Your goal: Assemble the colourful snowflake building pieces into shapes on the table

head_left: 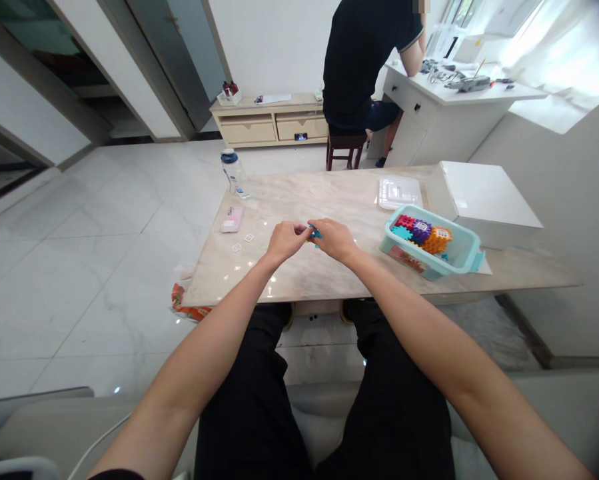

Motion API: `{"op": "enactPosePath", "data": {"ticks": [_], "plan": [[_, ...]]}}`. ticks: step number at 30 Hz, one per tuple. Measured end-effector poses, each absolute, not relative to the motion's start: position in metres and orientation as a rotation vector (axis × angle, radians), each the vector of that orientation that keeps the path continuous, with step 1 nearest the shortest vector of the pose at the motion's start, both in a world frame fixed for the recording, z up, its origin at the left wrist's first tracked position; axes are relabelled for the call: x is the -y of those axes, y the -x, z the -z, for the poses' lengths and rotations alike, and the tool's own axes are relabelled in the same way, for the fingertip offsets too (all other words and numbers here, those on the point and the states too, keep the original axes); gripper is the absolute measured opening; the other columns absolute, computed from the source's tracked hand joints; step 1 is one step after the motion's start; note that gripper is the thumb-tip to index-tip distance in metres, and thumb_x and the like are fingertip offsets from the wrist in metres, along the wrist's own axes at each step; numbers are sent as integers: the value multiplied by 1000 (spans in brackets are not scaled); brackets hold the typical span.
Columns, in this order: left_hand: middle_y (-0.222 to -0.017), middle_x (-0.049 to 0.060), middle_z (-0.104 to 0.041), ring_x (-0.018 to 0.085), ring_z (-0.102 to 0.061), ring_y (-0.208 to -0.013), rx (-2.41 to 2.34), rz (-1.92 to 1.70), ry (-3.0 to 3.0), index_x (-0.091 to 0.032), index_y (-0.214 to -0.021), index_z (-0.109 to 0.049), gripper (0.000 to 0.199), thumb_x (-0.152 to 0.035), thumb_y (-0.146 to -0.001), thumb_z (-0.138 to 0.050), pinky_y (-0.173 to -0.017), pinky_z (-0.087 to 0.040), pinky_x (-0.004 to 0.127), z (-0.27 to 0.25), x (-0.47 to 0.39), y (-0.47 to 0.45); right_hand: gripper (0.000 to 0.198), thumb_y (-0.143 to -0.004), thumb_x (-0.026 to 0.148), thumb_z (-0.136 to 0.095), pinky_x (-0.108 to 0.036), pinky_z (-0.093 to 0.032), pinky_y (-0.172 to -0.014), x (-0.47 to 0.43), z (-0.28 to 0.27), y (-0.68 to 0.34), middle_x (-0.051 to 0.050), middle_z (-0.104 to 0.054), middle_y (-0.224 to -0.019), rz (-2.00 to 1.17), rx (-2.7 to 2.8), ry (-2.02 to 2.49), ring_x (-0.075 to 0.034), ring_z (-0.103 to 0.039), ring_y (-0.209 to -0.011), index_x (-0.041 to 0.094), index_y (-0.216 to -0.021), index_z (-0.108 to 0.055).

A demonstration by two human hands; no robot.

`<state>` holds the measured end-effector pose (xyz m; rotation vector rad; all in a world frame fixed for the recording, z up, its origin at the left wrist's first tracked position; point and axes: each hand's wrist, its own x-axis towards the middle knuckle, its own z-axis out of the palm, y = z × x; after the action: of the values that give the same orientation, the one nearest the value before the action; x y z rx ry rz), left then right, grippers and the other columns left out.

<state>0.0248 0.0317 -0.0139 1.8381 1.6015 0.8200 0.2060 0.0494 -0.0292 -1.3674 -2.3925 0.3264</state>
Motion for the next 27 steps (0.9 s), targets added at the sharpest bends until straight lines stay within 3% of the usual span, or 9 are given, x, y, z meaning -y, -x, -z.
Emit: {"op": "enactPosePath", "data": {"ticks": [6,10,13,20,27], "plan": [[-77,9,-82,20,-74,-72,-1609,-764,-1700,-18,-82,-87,34,-47,-90,-74,-66,-50,27,31,-39,-13,56,-94,36,-83,-37,-51,-108,-59,38,-225,-14,-72,-139,-348,2483,1338,-29,-60,-135,19,-145,-68],[-79,12,-82,19,-73,-69,-1657,-774,-1489,-16,-80,-86,33,-47,-86,-78,-63,-50,27,46,-47,3,33,-99,34,-75,-33,-52,-103,-65,51,-243,-14,-77,-128,-443,2441,1659,-28,-68,-123,19,-128,-77],[-86,15,-83,19,-72,-70,-1637,-811,-1355,-14,-84,-85,34,-48,-84,-81,-63,-50,27,51,-49,14,28,-104,35,-68,-33,-52,-101,-65,62,-243,-14,-77,-126,-466,2459,1811,-28,-68,-121,20,-125,-78],[-88,15,-83,19,-73,-73,-1635,-862,-1293,-14,-86,-85,34,-47,-86,-80,-61,-48,27,58,-41,31,42,-106,14,-50,-41,-52,-109,-61,86,-195,-25,-61,-149,-363,2643,2005,-33,-58,-139,14,-145,-67],[-84,14,-83,19,-73,-74,-1647,-877,-1241,-14,-81,-84,33,-47,-85,-82,-62,-49,26,64,-32,42,43,-104,5,-44,-43,-55,-107,-52,91,-158,-30,-68,-136,-378,2652,2066,-34,-69,-130,6,-136,-72]]}}
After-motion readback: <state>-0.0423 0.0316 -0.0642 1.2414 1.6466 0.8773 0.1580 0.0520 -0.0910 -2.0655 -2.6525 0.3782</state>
